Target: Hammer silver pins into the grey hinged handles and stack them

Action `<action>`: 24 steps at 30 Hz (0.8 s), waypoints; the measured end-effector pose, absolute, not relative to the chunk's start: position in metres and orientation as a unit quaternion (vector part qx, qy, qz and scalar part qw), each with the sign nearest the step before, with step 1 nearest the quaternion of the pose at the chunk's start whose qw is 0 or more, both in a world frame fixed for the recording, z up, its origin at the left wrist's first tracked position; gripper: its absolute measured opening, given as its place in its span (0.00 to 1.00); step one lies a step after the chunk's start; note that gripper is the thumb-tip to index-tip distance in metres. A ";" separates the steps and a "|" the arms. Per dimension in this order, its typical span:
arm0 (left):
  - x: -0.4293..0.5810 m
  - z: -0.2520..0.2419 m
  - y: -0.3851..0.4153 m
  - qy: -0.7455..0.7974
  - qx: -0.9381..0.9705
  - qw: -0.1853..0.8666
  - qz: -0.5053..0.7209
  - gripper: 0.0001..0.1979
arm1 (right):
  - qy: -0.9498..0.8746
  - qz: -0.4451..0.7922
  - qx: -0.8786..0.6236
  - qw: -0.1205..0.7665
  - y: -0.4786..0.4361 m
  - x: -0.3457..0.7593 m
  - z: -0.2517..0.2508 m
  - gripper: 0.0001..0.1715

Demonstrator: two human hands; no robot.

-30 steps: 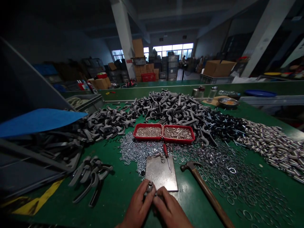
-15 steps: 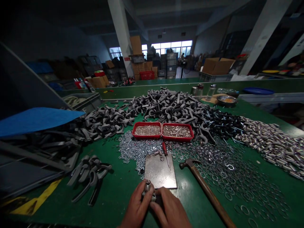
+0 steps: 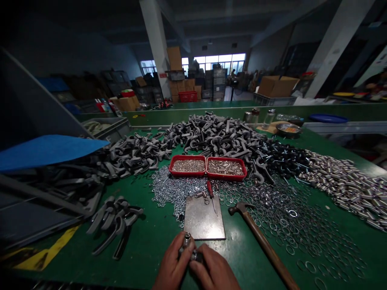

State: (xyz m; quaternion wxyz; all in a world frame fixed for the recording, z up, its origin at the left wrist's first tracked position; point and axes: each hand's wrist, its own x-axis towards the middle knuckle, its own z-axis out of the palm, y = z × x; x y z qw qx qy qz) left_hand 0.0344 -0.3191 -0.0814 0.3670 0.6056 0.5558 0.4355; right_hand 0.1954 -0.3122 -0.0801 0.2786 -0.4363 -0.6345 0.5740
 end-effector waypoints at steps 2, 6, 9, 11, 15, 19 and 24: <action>0.033 -0.082 -0.321 0.541 0.623 0.356 0.440 0.15 | -0.541 0.681 -0.396 0.294 -0.314 0.189 -0.078 0.27; 0.028 -0.084 -0.319 0.473 0.691 0.329 0.436 0.13 | -0.427 0.781 -0.337 0.306 -0.314 0.182 -0.072 0.31; 0.030 -0.085 -0.315 0.494 0.673 0.350 0.424 0.13 | -0.506 0.712 -0.401 0.276 -0.310 0.189 -0.070 0.32; 0.034 -0.086 -0.315 0.528 0.640 0.366 0.421 0.13 | -0.573 0.634 -0.435 0.283 -0.308 0.194 -0.070 0.28; 0.038 -0.085 -0.315 0.544 0.628 0.362 0.423 0.15 | -0.507 0.713 -0.387 0.292 -0.307 0.189 -0.070 0.29; 0.032 -0.080 -0.301 0.528 0.680 0.349 0.370 0.14 | -0.417 0.768 -0.368 0.316 -0.304 0.177 -0.077 0.31; 0.030 -0.070 -0.256 0.498 0.785 0.297 0.218 0.09 | -0.517 0.649 -0.474 0.295 -0.299 0.187 -0.102 0.37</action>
